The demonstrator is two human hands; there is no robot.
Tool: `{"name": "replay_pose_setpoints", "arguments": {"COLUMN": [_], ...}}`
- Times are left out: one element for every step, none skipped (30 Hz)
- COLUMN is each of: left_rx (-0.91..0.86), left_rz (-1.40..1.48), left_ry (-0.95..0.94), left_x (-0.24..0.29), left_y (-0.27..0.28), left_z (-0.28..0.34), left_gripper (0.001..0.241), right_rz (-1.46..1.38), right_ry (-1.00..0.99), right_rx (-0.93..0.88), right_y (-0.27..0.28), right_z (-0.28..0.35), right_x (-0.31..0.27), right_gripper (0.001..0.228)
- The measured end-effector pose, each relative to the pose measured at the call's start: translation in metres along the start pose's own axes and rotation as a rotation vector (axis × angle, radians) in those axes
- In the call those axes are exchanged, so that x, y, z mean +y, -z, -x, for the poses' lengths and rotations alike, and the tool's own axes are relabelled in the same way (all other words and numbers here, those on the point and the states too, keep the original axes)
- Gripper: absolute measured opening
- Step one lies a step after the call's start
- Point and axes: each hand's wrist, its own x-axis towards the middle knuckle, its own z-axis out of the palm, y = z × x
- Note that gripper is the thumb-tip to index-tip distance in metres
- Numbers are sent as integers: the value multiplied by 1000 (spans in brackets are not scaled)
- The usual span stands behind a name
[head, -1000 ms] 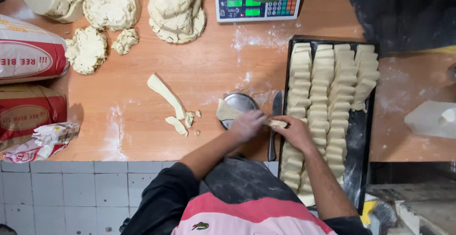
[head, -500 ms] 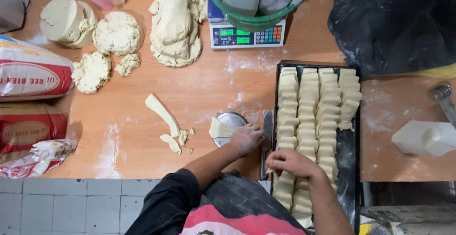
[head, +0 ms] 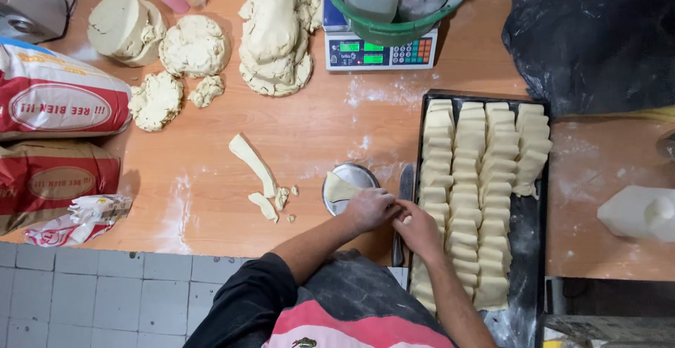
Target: Weighing and shaping dough pieces into triangles for pastries on a workbench.
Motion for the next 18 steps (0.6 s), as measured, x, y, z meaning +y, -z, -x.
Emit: {"name": "replay_pose_setpoints", "arguments": {"left_rx": [-1, 48, 97, 97, 102, 108, 110, 167, 223, 206, 239, 283, 278, 336, 392, 401, 346, 281], "left_rz": [0, -18, -35, -34, 34, 103, 105, 187, 267, 284, 95, -105, -99, -185, -272, -278, -247, -204], "left_ry": [0, -19, -39, -36, -22, -7, -2, 129, 260, 290, 253, 199, 216, 94, -27, -28, -49, -55], "left_x": [1, 1, 2, 9, 17, 24, 13, 1, -12, -24, -36, -54, -55, -72, -89, -99, -110, -114], "left_y": [-1, -2, -3, 8, 19, 29, 26, 23, 20, 21, 22, 30, 19, 22, 25, 25, 25, 16], "left_z": [1, 2, 2, 3, 4, 5, 4, 4, 3, 15, 28, 31, 61, 67, 72, 73, 75, 87], "left_gripper": [29, 28, 26, 26, 28, 29, 29, 28, 28, 28, 26, 25, 25, 21, 18, 18, 17, 17], "right_rz": [-1, -42, -83, -83, -110, -135, -132, -110, -87, -81, -85, -91, -86, -55, -24, -23, -20, -9], "right_ry": [0, 134, 268, 268, 215, 161, 161, 139, 117, 94, 77, 77, 73, 72, 70, 80, 61, 28], "right_rx": [0, 107, 214, 211, 231, 249, 243, 250, 256, 225, 230, 248, 231, 266, 302, 305, 275, 228], "right_y": [-8, -16, -24, -26, -28, -30, -29, -28, -29, -30, -31, -30, -28, -22, -16, -15, -16, -19], "right_z": [-3, -7, -10, -10, -10, -10, -14, -19, -24, -14, -4, -7, 5, -10, -23, -25, -27, -18], "right_x": [6, 12, 19, 19, 19, 20, 20, 20, 20, 22, 22, 18, 17, 6, -6, -4, -1, 7], "right_gripper": [52, 49, 45, 45, 41, 37, 37, 35, 33, 33, 32, 32, 32, 33, 34, 34, 33, 32]}}
